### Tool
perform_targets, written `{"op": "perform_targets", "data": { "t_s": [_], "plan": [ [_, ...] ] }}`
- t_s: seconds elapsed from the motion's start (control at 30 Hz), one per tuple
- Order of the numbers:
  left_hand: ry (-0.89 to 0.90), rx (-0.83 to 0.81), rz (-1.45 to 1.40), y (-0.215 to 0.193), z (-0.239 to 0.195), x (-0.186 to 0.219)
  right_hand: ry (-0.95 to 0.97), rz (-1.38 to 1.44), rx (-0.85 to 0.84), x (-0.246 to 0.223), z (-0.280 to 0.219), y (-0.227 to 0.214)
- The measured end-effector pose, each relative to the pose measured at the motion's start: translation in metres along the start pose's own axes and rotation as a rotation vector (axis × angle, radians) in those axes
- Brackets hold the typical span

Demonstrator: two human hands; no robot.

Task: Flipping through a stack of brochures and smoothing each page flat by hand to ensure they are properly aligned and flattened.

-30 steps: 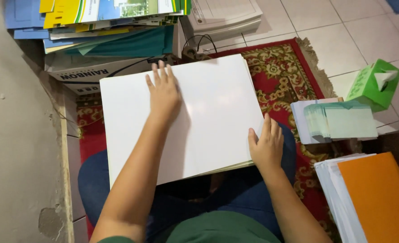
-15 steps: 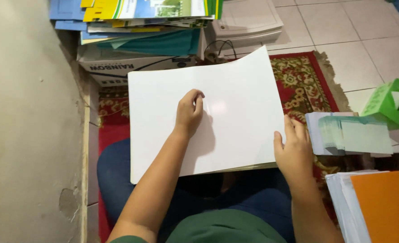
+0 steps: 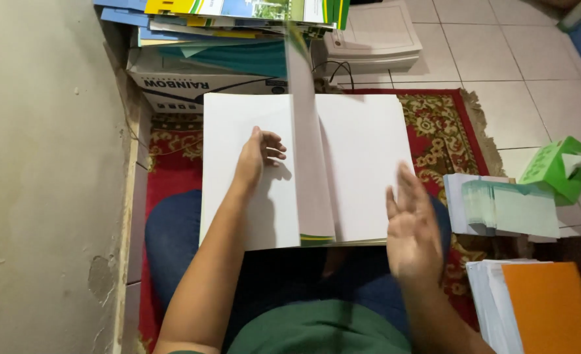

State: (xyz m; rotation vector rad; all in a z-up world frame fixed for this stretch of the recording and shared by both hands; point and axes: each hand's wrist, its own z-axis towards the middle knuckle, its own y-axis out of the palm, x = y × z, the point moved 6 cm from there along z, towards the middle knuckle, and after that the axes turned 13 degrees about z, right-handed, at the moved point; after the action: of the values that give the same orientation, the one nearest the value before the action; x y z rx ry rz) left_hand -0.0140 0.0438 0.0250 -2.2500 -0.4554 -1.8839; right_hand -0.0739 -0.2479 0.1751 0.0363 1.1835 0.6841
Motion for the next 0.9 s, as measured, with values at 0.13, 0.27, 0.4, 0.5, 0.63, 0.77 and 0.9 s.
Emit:
{"op": "perform_targets", "data": {
  "t_s": [0.13,0.27,0.4,0.5,0.63,0.77,0.9],
  "plan": [
    [-0.006,-0.117,-0.08,-0.021,-0.006,-0.006,0.147,-0.417,-0.165,0.04,0.002,0.01],
    [-0.004,-0.046,-0.227,-0.073,0.003,-0.033,0.428,-0.657,-0.245,0.076,-0.006,0.008],
    [0.015,0.115,0.065,-0.109,-0.037,0.009,0.403,-0.86,-0.233,0.087,-0.006,-0.007],
    [-0.145,0.136,0.337,-0.104,-0.071,0.04,0.442,-0.876,-0.204,0.095,-0.004,-0.01],
    [-0.13,0.185,0.414,-0.133,-0.042,-0.019,0.346,-0.872,-0.257,0.1,-0.005,-0.008],
    [-0.113,0.324,0.682,-0.11,-0.07,-0.011,0.267,-0.931,-0.269,0.097,0.002,-0.006],
    [-0.123,0.439,0.718,-0.079,-0.111,0.018,0.208,-0.998,-0.322,0.107,0.011,-0.006]
  ]
}}
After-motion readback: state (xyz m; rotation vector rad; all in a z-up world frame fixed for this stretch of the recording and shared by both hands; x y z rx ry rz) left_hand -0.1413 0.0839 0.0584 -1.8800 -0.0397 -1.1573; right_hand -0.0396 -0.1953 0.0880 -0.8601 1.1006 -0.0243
